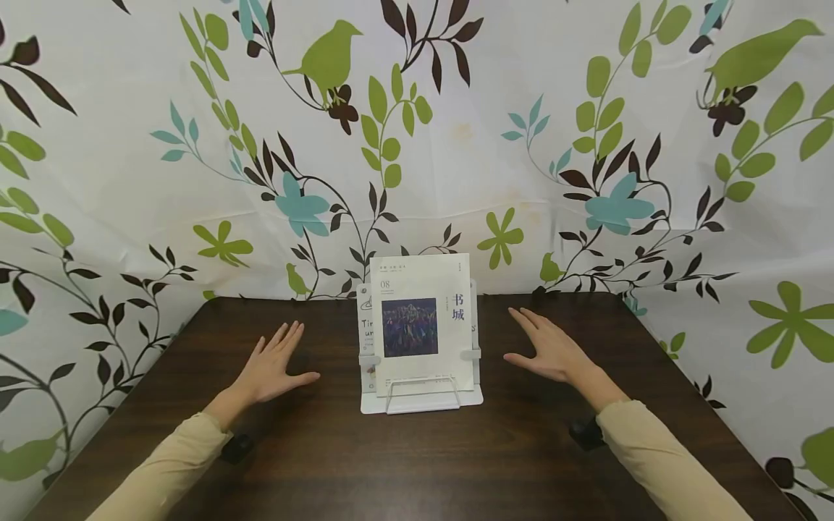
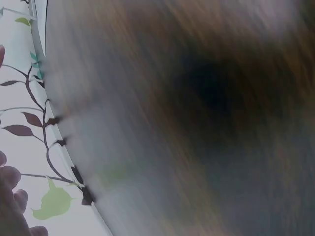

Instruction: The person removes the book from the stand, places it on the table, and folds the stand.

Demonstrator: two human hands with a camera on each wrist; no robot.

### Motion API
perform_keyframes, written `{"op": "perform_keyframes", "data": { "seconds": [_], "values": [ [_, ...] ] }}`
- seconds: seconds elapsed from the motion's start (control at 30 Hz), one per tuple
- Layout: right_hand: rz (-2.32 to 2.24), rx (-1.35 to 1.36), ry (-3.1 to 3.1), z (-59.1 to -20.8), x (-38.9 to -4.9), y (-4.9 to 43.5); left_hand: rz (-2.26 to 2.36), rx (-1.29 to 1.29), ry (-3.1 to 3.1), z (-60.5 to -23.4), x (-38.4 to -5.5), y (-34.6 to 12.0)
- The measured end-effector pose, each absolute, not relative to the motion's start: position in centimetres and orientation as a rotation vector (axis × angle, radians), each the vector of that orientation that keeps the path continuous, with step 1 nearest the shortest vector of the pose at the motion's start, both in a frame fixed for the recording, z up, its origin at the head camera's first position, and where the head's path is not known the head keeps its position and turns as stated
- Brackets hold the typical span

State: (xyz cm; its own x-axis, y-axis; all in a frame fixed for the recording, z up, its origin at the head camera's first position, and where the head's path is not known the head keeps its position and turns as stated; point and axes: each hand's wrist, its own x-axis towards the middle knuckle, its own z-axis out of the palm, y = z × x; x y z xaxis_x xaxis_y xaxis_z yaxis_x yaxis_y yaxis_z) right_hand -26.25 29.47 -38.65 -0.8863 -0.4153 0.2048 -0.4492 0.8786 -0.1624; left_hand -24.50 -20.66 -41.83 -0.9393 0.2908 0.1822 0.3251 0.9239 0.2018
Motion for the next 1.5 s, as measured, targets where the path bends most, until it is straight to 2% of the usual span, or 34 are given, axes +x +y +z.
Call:
{"op": "perform_keyframes", "data": {
  "seconds": [0.33, 0.83, 1.5],
  "values": [
    [0.435, 0.631, -2.914, -38.9, -25.8, 28.7, -0.675, -0.566, -2.859, -41.5, -24.1, -19.0],
    [1.068, 0.623, -2.751, -38.8, -25.5, 25.5, -1.221, -0.554, -2.432, -41.0, -22.8, -14.7],
    [1.284, 0.589, -2.613, -38.5, -25.9, 22.1, -1.451, -0.563, -2.227, -40.1, -23.3, -9.5]
  ]
}}
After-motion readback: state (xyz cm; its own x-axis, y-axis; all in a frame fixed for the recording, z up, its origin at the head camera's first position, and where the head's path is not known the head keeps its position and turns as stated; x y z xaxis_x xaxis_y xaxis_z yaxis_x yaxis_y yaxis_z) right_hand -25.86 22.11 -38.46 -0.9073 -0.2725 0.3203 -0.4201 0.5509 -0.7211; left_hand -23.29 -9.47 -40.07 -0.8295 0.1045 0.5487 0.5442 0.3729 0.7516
